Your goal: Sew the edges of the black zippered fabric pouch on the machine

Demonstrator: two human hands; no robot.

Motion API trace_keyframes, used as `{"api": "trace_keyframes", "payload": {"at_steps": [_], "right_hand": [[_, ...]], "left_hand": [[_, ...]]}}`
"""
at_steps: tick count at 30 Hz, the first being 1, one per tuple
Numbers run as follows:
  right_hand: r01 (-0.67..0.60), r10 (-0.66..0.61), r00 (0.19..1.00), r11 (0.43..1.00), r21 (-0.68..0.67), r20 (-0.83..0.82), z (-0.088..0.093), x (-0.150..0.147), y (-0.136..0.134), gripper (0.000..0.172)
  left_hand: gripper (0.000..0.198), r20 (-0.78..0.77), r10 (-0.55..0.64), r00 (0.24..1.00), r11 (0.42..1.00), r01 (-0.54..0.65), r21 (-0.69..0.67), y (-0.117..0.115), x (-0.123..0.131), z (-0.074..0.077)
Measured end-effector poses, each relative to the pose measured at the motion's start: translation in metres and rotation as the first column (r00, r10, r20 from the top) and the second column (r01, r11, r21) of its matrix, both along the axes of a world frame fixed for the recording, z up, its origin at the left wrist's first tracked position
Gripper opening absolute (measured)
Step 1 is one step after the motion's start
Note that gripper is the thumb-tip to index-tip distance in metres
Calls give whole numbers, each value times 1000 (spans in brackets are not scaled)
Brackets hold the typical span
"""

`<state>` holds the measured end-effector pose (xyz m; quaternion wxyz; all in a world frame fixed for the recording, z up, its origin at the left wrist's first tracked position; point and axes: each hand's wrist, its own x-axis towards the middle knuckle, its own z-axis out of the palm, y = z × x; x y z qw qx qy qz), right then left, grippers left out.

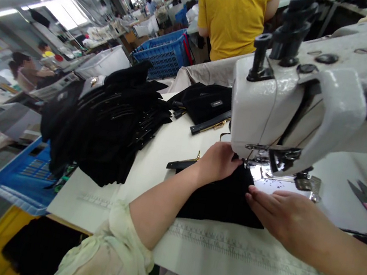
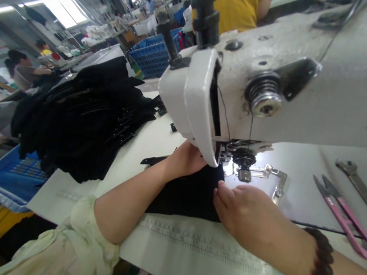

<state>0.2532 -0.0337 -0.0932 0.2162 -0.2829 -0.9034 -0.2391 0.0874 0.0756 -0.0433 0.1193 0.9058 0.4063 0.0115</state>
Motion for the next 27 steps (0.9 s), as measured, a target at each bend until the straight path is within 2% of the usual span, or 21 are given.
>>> {"api": "trace_keyframes", "payload": {"at_steps": [9, 16, 27], "right_hand": [[5, -5, 1000, 1000, 25, 22, -5, -7, -2, 42], [12, -12, 1000, 999, 52, -10, -1, -10, -1, 44], [48, -48, 999, 999, -11, 23, -12, -2, -1, 44]], "left_hand": [[21, 20, 11, 1000, 1000, -11, -16, 1, 0, 1], [20, 37, 14, 999, 999, -12, -46, 2, 0, 1], [19, 50, 15, 999, 999, -12, -48, 4, 0, 0]]}}
